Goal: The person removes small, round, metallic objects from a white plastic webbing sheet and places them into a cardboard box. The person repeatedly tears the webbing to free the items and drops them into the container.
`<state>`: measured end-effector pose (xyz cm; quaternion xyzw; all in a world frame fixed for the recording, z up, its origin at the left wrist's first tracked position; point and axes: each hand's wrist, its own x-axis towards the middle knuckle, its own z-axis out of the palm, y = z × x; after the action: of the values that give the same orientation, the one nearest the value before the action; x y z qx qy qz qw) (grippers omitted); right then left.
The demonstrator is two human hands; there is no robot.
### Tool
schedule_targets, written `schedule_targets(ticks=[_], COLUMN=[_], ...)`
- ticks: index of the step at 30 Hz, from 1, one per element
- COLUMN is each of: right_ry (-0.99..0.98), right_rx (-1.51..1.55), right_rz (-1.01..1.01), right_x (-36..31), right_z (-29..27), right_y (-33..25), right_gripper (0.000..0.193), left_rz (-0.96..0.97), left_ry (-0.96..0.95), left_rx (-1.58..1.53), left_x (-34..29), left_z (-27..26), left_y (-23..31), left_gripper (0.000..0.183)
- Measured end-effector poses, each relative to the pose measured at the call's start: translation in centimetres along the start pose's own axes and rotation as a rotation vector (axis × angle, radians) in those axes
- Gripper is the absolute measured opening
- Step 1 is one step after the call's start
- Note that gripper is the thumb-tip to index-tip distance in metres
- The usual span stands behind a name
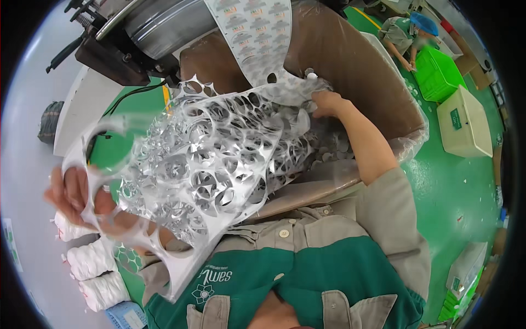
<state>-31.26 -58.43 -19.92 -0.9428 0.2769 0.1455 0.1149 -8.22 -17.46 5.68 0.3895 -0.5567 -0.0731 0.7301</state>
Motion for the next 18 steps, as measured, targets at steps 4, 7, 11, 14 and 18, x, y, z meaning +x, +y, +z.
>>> schedule_targets(ticks=[4, 7, 11, 14, 18], right_ry=[0.132, 0.421, 0.514, 0.084, -0.215], right_rx=[-0.125, 0.663, 1.942, 2.316, 1.053], right_rz=[0.049, -0.120, -0.625, -0.729, -0.038], right_x=[-1.8, -5.9, -7.6, -5.5, -0.4], right_z=[-5.0, -11.7, -13.2, -9.2, -2.7], right_y=[-2.2, -1.2, -1.6, -2.8, -2.4], right_gripper=[0.046, 0.037, 0.042, 0.039, 0.034], left_rz=[-0.233, -0.270, -0.322, -0.249, -0.061], left_ry=[-0.005, 0.118, 0.028, 0.000, 0.108], left_rx=[-0.455, -0.266, -0.171, -0.240, -0.575], left_x=[0.6, 0.9, 2.0, 2.2, 2.1], left_z=[-1.2, 0.7, 2.1, 2.5, -0.3], left_y=[-0.4, 0.0, 0.8, 1.6, 5.9], left_gripper=[0.074, 0.090, 0.110, 0.112, 0.104])
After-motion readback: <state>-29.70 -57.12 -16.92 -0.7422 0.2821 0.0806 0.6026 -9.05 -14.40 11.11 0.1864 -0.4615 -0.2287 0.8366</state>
